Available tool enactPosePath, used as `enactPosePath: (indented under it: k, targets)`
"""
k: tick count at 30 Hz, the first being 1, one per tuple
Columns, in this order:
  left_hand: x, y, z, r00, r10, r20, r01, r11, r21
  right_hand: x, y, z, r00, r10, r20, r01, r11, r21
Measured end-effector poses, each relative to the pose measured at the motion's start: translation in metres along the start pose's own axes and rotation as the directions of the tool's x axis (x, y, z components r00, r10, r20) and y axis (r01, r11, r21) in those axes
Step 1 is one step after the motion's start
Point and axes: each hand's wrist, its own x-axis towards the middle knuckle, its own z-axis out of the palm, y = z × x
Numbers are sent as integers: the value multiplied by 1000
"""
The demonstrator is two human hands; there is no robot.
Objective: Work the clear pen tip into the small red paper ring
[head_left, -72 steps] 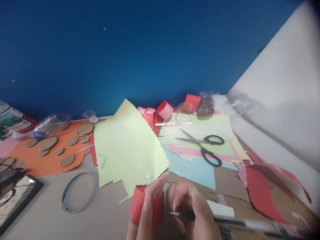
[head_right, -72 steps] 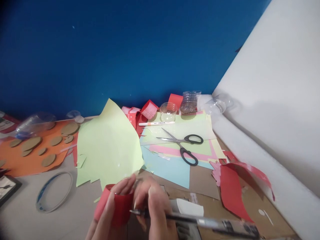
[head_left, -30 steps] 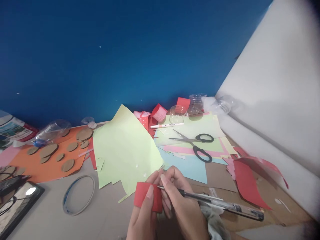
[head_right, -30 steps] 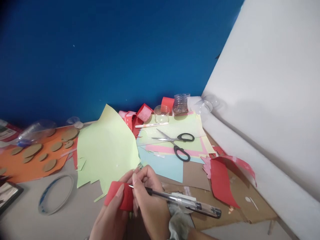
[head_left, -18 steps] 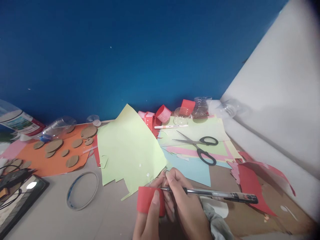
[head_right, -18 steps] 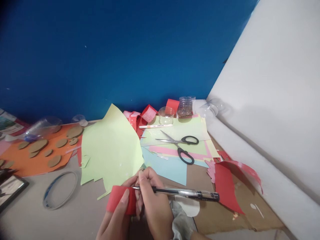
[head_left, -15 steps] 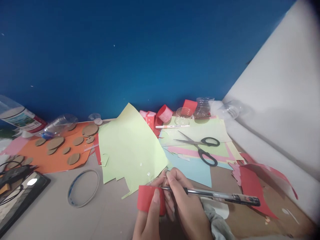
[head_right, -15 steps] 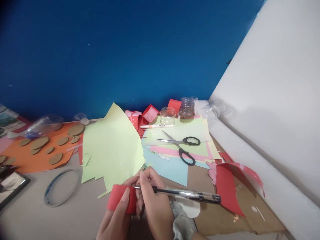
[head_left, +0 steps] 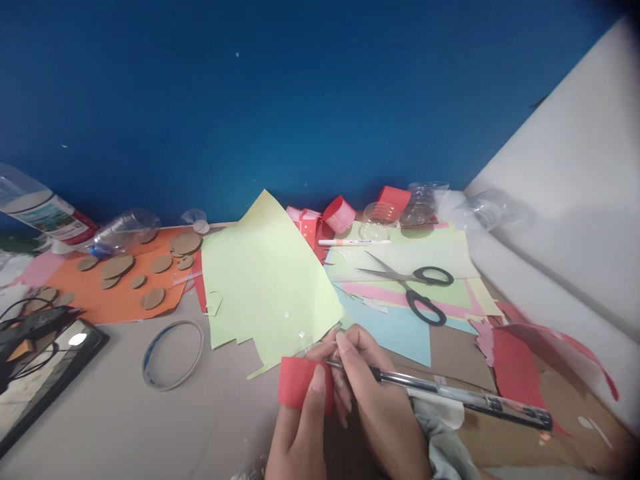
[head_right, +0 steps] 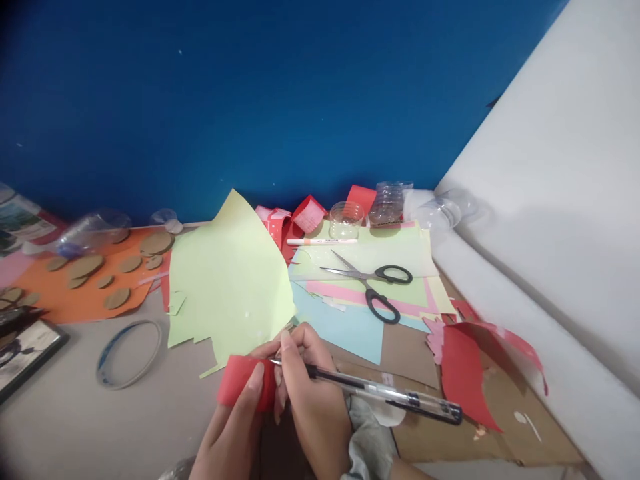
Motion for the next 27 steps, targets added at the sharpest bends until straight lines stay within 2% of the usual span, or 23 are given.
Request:
enactPosePath:
  k: [6, 15, 21, 27]
  targets:
    - [-6, 5, 6, 999, 28, -43, -29, 999, -26, 4, 7, -3, 1000, -2, 14, 2, 1000, 4]
    - [-9, 12, 8, 1000, 6, -5, -6, 1000, 30, 5, -2, -1, 1000, -6, 27, 6, 1000, 10]
    - [-7, 9, 13, 993, 49, -106, -48, 999, 6, 3, -16, 2, 999, -6, 40, 8, 999, -42]
    - [-12, 9, 16, 992, 46, -117, -45, 999, 17, 1, -13, 3, 1000, 9, 9, -8, 997, -72]
